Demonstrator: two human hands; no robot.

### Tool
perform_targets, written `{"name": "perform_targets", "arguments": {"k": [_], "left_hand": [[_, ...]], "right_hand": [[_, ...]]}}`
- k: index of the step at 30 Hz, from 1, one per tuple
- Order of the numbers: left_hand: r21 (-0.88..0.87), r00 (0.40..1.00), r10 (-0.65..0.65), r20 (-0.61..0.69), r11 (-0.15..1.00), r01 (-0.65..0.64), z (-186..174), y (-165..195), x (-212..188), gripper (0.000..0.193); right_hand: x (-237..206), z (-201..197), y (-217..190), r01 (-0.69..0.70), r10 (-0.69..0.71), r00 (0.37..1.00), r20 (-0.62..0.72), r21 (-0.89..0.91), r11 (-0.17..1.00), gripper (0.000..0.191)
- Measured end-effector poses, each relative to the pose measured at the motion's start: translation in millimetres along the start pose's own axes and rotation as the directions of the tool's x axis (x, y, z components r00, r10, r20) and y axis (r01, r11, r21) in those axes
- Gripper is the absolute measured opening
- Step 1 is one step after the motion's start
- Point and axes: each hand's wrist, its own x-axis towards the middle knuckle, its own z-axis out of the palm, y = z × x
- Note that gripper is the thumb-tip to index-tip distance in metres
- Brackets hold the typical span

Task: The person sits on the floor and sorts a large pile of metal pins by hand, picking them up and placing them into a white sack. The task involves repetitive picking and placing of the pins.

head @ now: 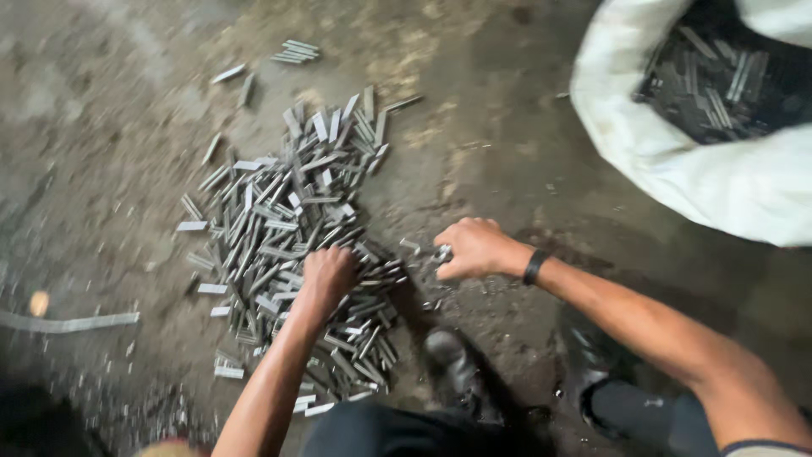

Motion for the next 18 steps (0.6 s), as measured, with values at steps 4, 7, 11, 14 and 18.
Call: {"name": "perform_targets", "arguments": {"k": [4, 7, 11, 14, 18], "left_hand": [[0.081, 0.994, -0.034, 0.107, 0.996, 0.025, -2, -1, 8, 0.021], [0.117, 0.873, -0.279, 0.4, 0.96, 0.253, -13, -2, 10, 0.037], [0.051, 0.918, -0.259, 0.302, 0.965, 0.256, -35, 13, 19, 0.031], [-0.023, 0.856, -0.093, 0.508, 0.992, 0.122, -58, 49, 63, 0.03], [-0.116, 0.699, 0.599, 0.39, 0.785, -0.608, -95, 188, 178, 0.05]], "right_hand": [[-28, -24, -13, 0.084, -0.071, 0.993, 0.099, -0.143, 0.986, 0.034], [-62, -46, -24, 0.135, -0.112, 0.977, 0.184, -0.121, 0.983, 0.032], [-112, -73, -13, 0.16, -0.142, 0.961, 0.237, -0.06, 0.985, 0.033], [-143, -87, 4, 0.074, -0.034, 0.956, 0.29, -0.127, 0.989, 0.033], [-169, -157, 50, 0.216, -0.22, 0.974, -0.061, -0.065, 0.974, 0.058]]}}
